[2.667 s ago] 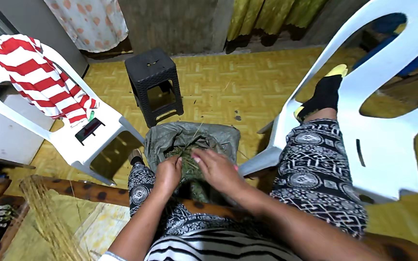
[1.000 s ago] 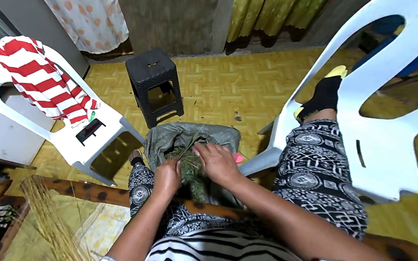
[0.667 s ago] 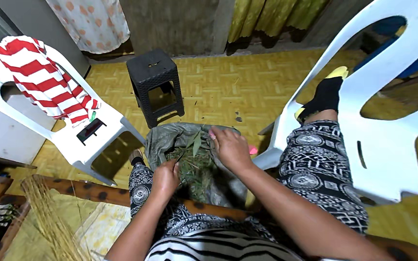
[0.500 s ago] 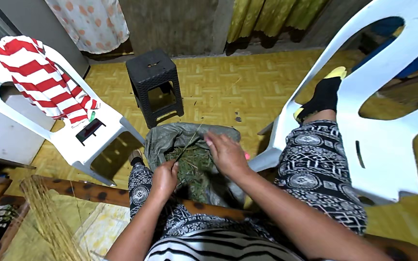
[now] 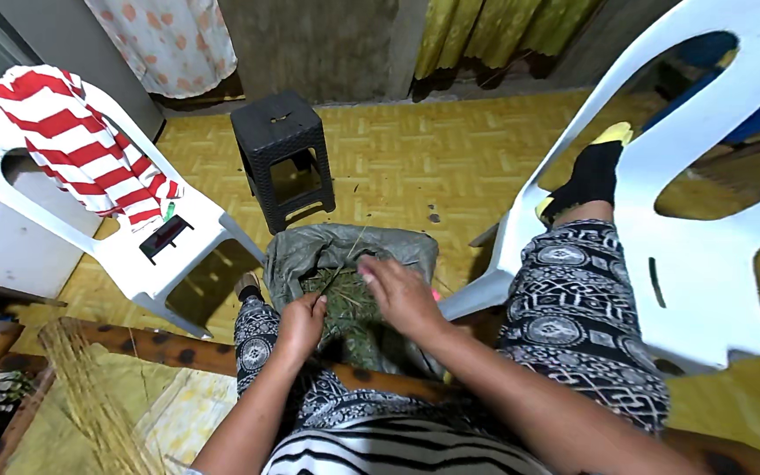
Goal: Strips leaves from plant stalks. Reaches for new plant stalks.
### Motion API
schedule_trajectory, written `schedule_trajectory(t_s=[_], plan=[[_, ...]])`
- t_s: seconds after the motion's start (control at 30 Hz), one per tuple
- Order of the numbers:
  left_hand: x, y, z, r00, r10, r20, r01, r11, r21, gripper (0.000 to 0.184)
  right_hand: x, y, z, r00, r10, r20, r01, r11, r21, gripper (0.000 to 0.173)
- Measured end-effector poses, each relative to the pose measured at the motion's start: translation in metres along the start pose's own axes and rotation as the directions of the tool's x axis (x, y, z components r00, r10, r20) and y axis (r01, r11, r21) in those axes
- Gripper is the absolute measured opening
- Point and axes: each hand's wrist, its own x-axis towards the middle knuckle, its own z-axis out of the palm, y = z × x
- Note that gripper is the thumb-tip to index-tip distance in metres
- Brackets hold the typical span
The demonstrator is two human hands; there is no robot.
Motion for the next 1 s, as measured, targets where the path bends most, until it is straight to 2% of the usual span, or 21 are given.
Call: schedule_trajectory(t_s=[0.07, 0.13, 0.4, 0.63, 0.8, 0.9, 1.0], plan=[[0.002, 0.003, 0.002, 1.000, 0.007, -0.011, -0.006, 0.999, 0.044, 0.037, -0.012, -0.014, 0.009, 0.993, -0.064, 0.097, 0.065, 0.998, -0.006, 0.042], [0.003, 0.006, 0.003, 0.999, 0.029, -0.024, -0.026, 0.996, 0.088, 0.037, -0.016, -0.020, 0.015, 0.988, -0.085, 0.132, 0.089, 0.996, -0.028, 0.043], [0.002, 0.007, 0.010, 0.993, 0.096, -0.069, -0.083, 0.982, 0.171, 0.039, -0.002, -0.020, 0.009, 0.988, 0.020, 0.152, 0.007, 0.984, -0.176, 0.043], [-0.004, -0.007, 0.004, 0.998, 0.056, 0.006, -0.056, 0.983, 0.175, 0.040, 0.006, -0.001, 0.009, 0.998, 0.041, 0.052, -0.030, 0.978, -0.208, 0.042], [-0.011, -0.016, 0.004, 0.997, 0.078, -0.026, -0.072, 0.983, 0.171, 0.038, 0.016, 0.014, 0.003, 0.998, 0.056, -0.034, -0.063, 0.971, -0.231, 0.040], [-0.011, -0.018, 0.003, 0.996, 0.079, -0.048, -0.070, 0.984, 0.161, 0.037, 0.024, 0.018, -0.009, 0.988, 0.127, -0.089, -0.142, 0.972, -0.185, 0.038], [-0.008, -0.018, 0.003, 0.996, 0.065, -0.055, -0.055, 0.984, 0.169, 0.036, 0.019, 0.011, -0.012, 0.996, 0.086, -0.029, -0.089, 0.988, -0.124, 0.039]])
